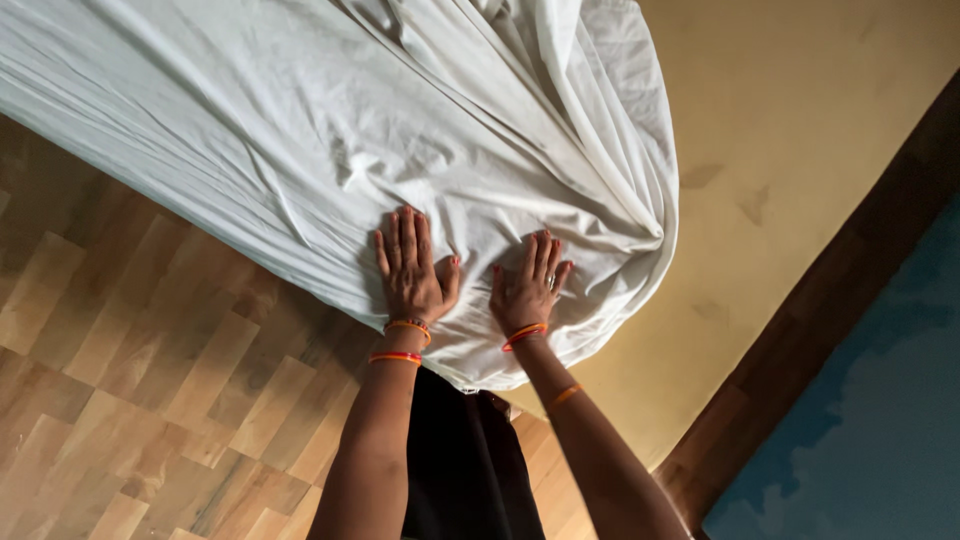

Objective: The person smooths and adjusts a white bed sheet on a mattress by hand. They pull the fabric taut and flatten wrinkles across the surface, working along the edges and corners to fit the sheet.

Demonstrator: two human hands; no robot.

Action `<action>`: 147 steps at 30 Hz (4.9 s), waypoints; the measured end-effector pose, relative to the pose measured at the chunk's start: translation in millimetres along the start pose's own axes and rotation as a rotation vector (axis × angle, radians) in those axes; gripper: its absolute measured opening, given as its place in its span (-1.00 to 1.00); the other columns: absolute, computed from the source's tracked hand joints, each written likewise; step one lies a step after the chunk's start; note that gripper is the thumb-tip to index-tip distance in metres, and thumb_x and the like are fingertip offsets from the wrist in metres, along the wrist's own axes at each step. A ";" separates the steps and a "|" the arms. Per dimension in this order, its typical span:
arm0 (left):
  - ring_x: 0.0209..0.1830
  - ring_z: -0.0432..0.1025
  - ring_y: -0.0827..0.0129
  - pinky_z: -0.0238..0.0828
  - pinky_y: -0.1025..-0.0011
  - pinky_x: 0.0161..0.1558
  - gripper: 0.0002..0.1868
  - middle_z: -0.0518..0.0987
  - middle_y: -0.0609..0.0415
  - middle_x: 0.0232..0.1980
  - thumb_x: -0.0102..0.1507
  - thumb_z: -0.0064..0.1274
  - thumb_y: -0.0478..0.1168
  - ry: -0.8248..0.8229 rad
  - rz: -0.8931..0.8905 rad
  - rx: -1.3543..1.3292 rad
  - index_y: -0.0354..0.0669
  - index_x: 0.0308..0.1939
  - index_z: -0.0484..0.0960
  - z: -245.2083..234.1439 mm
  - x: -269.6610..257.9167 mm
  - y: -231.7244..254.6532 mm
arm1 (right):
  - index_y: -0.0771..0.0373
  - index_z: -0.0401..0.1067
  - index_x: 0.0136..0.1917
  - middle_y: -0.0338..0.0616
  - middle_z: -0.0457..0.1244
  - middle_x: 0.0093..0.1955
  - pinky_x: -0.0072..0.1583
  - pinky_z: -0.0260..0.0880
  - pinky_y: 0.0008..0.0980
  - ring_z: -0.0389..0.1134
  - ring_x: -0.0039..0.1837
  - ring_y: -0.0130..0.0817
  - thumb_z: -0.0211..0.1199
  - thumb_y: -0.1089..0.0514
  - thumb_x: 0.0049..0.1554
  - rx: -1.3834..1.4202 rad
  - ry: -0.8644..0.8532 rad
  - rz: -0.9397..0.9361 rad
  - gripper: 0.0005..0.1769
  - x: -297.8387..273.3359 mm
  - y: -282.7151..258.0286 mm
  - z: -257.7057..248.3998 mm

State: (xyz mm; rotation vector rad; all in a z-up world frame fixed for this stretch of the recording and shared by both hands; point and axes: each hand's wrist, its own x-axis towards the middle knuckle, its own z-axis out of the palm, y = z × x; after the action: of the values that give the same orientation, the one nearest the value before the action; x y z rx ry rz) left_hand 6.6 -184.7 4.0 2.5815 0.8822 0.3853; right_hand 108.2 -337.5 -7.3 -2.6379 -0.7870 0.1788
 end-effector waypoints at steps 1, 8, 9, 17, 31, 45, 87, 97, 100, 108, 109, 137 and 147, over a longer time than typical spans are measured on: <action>0.68 -0.10 -0.13 -0.40 -0.15 0.60 -0.14 0.08 -0.27 0.64 0.36 -0.16 0.16 0.004 0.001 0.003 -0.40 0.56 0.13 -0.1 -1.3 -0.2 | 0.36 0.19 0.48 0.16 0.04 0.59 0.57 -0.27 0.22 -0.12 0.66 0.12 0.28 -0.03 0.11 0.022 0.011 -0.062 -0.22 -0.6 7.1 -7.6; 0.69 -0.10 -0.07 -0.39 -0.13 0.61 -0.14 0.08 -0.25 0.66 0.37 -0.14 0.14 0.007 -0.004 0.001 -0.39 0.58 0.11 1.9 -1.8 -1.4 | 0.20 0.44 -0.38 -0.14 0.32 -0.38 -0.24 0.40 -0.20 0.38 -0.33 -0.14 0.50 0.16 0.01 0.252 -0.002 -0.260 -0.74 -81.7 15.3 -72.1; 0.70 -0.10 -0.06 -0.39 -0.12 0.62 -0.15 0.07 -0.24 0.66 0.37 -0.14 0.13 0.009 -0.005 0.002 -0.39 0.58 0.12 1.8 -2.8 -0.9 | 0.15 0.41 -0.44 -0.19 0.30 -0.43 -0.26 0.38 -0.19 0.35 -0.37 -0.16 0.50 0.13 -0.01 0.303 -0.063 -0.260 -0.70 -98.3 9.8 -78.4; 0.69 -0.11 -0.05 -0.40 -0.11 0.62 -0.14 0.08 -0.23 0.65 0.35 -0.10 0.11 0.001 -0.014 -0.010 -0.38 0.58 0.12 -1.5 -1.9 0.2 | 0.40 0.49 0.08 0.03 0.31 0.05 0.11 0.43 -0.13 0.39 0.12 -0.05 0.32 0.18 0.04 0.163 -0.115 -0.704 -0.64 -143.9 -2.8 -78.0; 0.69 -0.09 -0.08 -0.37 -0.12 0.62 -0.14 0.10 -0.23 0.65 0.34 -0.06 0.11 0.004 -0.011 -0.021 -0.39 0.57 0.15 0.4 -3.9 -0.7 | 0.30 0.47 -0.18 -0.04 0.33 -0.27 -0.11 0.45 -0.15 0.40 -0.19 -0.11 0.21 0.28 0.00 0.173 -0.474 -0.573 -0.92 -133.5 18.6 -55.9; 0.69 -0.09 -0.06 -0.34 -0.12 0.62 -0.15 0.08 -0.23 0.66 0.38 -0.08 0.13 0.008 0.020 0.038 -0.35 0.59 0.13 2.5 -6.3 -3.8 | 0.38 0.52 0.03 0.20 0.32 0.09 -0.01 0.49 -0.15 0.42 0.03 -0.04 0.20 0.23 0.15 -0.380 -1.140 -0.450 -0.78 -262.0 21.7 5.4; 0.28 0.42 0.08 0.27 0.01 0.39 -0.61 0.55 -0.09 0.18 0.35 0.12 0.02 0.079 0.181 -0.329 -0.21 0.07 0.57 -11.3 -34.9 22.2 | 0.04 0.64 0.07 -0.21 0.44 0.08 0.03 0.53 -0.29 0.50 -0.12 -0.24 0.35 0.08 0.09 0.347 -0.418 -0.030 -0.74 -98.5 59.3 -61.9; -0.04 0.43 0.24 0.39 0.25 0.04 -0.76 0.57 0.04 -0.09 0.24 0.26 -0.16 -0.039 0.559 -0.246 -0.19 -0.15 0.58 -31.1 -115.7 76.2 | 0.17 0.64 -0.08 -0.18 0.45 -0.06 -0.01 0.50 -0.30 0.50 -0.07 -0.22 0.46 0.06 -0.01 0.364 -0.303 0.020 -0.76 -86.0 67.6 -68.4; -0.11 0.42 0.32 0.35 0.31 -0.04 -0.78 0.57 0.11 -0.10 0.29 0.28 -0.16 -0.093 0.456 -0.254 -0.18 -0.09 0.65 -18.7 -115.1 73.3 | 0.23 0.64 -0.10 -0.13 0.45 -0.13 -0.06 0.47 -0.32 0.48 -0.14 -0.26 0.51 0.01 -0.03 0.375 -0.374 0.086 -0.70 -83.0 76.1 -67.2; -0.10 0.48 0.24 0.34 0.23 -0.03 -0.66 0.59 0.07 -0.07 0.18 0.27 -0.07 -0.152 0.378 -0.395 -0.20 -0.10 0.63 -25.5 -103.8 69.4 | 0.26 0.67 -0.14 -0.21 0.34 -0.44 -0.29 0.25 -0.41 0.25 -0.39 -0.58 0.45 -0.15 0.06 0.552 -0.531 0.301 -0.60 -82.3 96.9 -60.1; -0.08 0.48 0.23 0.35 0.22 -0.02 -0.65 0.59 0.05 -0.05 0.19 0.26 -0.09 -0.158 0.395 -0.371 -0.23 -0.06 0.63 -25.7 -103.1 69.5 | 0.25 0.69 -0.14 -0.25 0.28 -0.49 -0.32 0.17 -0.42 0.15 -0.41 -0.60 0.44 -0.15 0.08 0.591 -0.541 0.370 -0.60 -79.6 98.0 -57.0; -0.32 0.45 0.15 0.44 0.25 -0.23 -0.90 0.52 0.01 -0.32 0.15 0.09 -0.44 -0.049 0.249 -0.562 -0.24 -0.28 0.53 -45.6 -112.7 89.0 | 0.36 0.51 0.08 0.01 0.37 0.04 0.12 0.53 -0.25 0.48 0.16 -0.05 0.28 0.41 0.04 0.152 0.158 -0.378 -0.70 -115.2 41.8 -108.1; -0.59 0.32 0.19 0.31 0.27 -0.49 -0.82 0.36 0.03 -0.58 0.03 -0.01 -0.35 -0.292 0.287 -0.560 -0.17 -0.63 0.33 -17.7 -167.0 59.8 | 0.28 0.49 -0.19 -0.12 0.29 -0.17 -0.02 0.46 -0.24 0.41 -0.07 -0.22 0.25 0.29 0.01 0.033 -0.184 -0.684 -0.95 -159.0 84.8 -98.4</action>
State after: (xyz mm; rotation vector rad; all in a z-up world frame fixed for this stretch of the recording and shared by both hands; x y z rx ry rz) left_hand -96.4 -328.9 24.0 2.1573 0.2487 0.2730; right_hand 40.1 -522.0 51.9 -2.1870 -1.6669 0.2386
